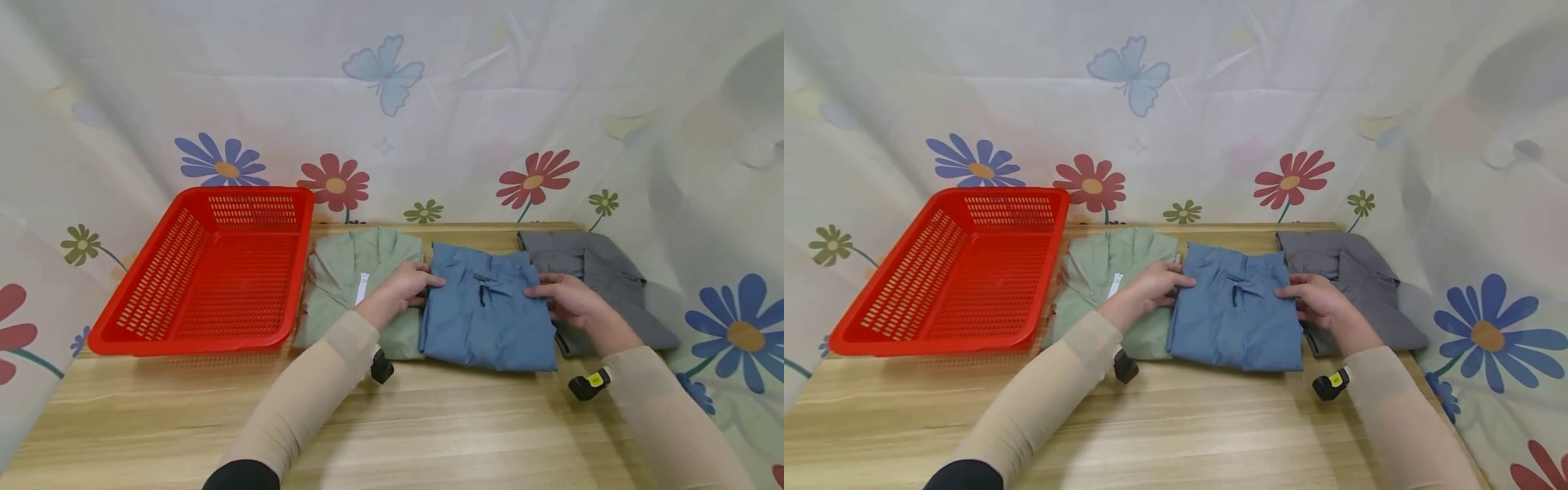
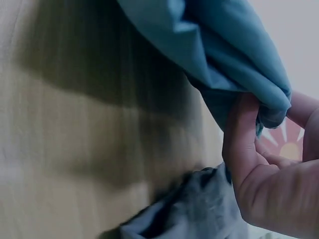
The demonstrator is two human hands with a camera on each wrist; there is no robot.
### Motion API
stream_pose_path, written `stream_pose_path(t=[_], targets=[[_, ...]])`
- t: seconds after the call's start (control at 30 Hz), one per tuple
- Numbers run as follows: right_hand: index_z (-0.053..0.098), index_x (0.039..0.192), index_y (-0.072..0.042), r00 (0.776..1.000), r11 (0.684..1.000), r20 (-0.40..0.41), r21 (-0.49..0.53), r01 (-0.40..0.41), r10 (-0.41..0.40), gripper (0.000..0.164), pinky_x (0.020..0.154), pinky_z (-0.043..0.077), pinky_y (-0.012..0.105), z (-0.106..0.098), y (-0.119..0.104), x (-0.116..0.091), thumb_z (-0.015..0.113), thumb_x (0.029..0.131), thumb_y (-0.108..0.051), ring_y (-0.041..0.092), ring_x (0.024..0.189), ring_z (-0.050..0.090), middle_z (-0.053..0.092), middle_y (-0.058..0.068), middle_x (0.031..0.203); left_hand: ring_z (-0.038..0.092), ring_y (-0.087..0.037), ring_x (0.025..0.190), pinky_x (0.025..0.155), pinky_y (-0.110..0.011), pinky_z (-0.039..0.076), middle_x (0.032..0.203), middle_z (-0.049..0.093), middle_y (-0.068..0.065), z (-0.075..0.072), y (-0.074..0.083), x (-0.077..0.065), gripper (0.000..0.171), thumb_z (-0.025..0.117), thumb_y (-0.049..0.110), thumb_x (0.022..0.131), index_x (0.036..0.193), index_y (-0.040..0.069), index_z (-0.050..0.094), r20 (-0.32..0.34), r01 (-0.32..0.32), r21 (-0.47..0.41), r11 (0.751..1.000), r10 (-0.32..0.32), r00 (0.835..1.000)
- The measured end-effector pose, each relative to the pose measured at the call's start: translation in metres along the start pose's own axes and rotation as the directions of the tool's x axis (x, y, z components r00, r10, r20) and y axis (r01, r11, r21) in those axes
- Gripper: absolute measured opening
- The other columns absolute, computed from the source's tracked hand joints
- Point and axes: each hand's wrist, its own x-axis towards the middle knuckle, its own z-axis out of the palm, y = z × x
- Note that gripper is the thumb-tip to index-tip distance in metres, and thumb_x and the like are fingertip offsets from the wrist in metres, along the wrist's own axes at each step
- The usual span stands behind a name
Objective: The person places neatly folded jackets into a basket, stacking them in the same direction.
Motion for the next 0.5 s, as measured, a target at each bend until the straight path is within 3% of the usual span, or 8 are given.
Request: stream_pose_path(t=[0.1,0.23,0.43,0.5], targets=[[-0.001,0.162,0.004,1.0,1.0,-0.017,-0.019,0.019,-0.019,0.09,0.084,0.059,0.034,0.002,-0.008,-0.005,0.064,0.101,-0.012,0.011,0.091,0.069,0.048,0.021,0.139,0.057,-0.031,0.123,0.099,-0.044,0.052,0.141,0.054,-0.019,-0.002,0.002,-0.003,0.068,0.074,0.008,0.094,0.153,0.0,0.043,-0.003,-0.008,0.002,1.0,0.008,1.0],[0.003,0.162,0.004,0.999,0.998,-0.028,-0.052,0.043,-0.044,0.089,0.083,0.059,0.036,0.006,-0.021,-0.012,0.066,0.101,-0.014,0.013,0.089,0.071,0.058,0.014,0.127,0.058,-0.031,0.12,0.099,-0.044,0.052,0.139,0.055,-0.019,-0.005,0.006,-0.009,0.066,0.074,0.007,0.094,0.152,0.0,0.044,-0.009,-0.023,0.003,1.0,0.023,1.0],[0.007,0.162,0.001,0.996,0.995,-0.023,-0.063,0.079,-0.081,0.089,0.085,0.06,0.038,0.015,-0.042,-0.02,0.068,0.101,-0.016,0.014,0.092,0.072,0.063,0.011,0.123,0.053,-0.03,0.124,0.103,-0.046,0.049,0.147,0.048,-0.02,-0.013,0.015,-0.025,0.069,0.073,0.007,0.095,0.155,0.0,0.04,-0.02,-0.022,-0.013,1.0,0.021,1.0],[0.007,0.163,0.0,0.995,0.992,-0.022,-0.074,0.097,-0.099,0.088,0.085,0.06,0.038,0.019,-0.047,-0.022,0.067,0.101,-0.016,0.014,0.092,0.072,0.062,0.016,0.126,0.052,-0.029,0.122,0.104,-0.046,0.049,0.147,0.047,-0.019,-0.016,0.019,-0.031,0.068,0.073,0.008,0.095,0.155,0.001,0.041,-0.024,-0.026,-0.014,1.0,0.025,0.999]])
